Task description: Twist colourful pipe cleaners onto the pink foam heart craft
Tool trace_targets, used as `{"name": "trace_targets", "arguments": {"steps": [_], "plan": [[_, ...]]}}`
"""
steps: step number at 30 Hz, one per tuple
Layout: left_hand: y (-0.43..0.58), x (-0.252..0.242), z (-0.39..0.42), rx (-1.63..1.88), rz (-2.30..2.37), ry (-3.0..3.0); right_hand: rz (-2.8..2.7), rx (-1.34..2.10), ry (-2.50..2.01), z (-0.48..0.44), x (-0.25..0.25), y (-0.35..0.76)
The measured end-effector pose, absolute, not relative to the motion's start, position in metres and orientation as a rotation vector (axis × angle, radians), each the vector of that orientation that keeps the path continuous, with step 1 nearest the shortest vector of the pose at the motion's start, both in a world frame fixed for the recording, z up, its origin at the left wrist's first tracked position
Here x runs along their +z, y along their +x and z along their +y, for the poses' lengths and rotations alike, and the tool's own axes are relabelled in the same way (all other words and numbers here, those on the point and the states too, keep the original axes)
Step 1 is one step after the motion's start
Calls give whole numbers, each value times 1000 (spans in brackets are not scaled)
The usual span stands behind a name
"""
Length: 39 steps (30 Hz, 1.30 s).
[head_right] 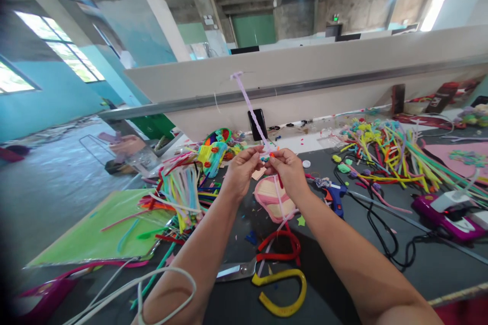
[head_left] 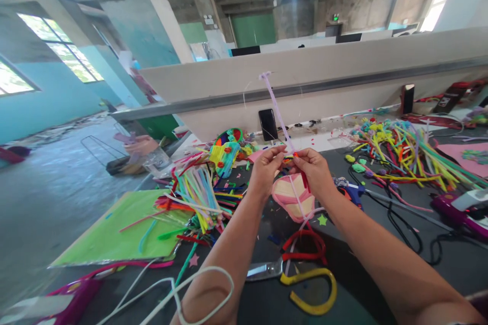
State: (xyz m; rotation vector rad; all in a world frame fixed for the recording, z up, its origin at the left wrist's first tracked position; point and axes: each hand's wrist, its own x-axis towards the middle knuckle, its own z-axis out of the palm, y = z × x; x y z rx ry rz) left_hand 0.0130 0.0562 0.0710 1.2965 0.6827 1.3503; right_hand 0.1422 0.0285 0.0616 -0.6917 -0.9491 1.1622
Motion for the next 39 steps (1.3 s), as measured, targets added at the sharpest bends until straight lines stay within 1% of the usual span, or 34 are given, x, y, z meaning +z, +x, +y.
{"name": "trace_targets", "arguments": {"steps": [5,10,13,18,22,24,27,30,35,39], "plan": [[14,72,51,1206,486,1336,-945,1329,-533,26,68,149],[15,77,47,1251,512,1439,-983,1400,-482,23,76,154],[16,80,44,1246,528,1436,-1007,1365,-499,24,73,151],[18,78,45,1264,599,1405,-1089,1210,-647,26,67,144],[14,79,47,1292,655,1383,-1182,1295,-872,25,77,156],[11,80,47,1219,645,1420,-1247,1283,-946,24,84,169],[10,79,46,1049,615,1478,-1364,1372,-841,23,89,185],[10,75,47,957,616,1524,-1373,1466,-790,24,87,190],[12,69,51,975,676,1524,-1262,1356,-891,26,82,183],[15,68,52,1034,686,1469,-1284,1281,-906,25,84,180]]}}
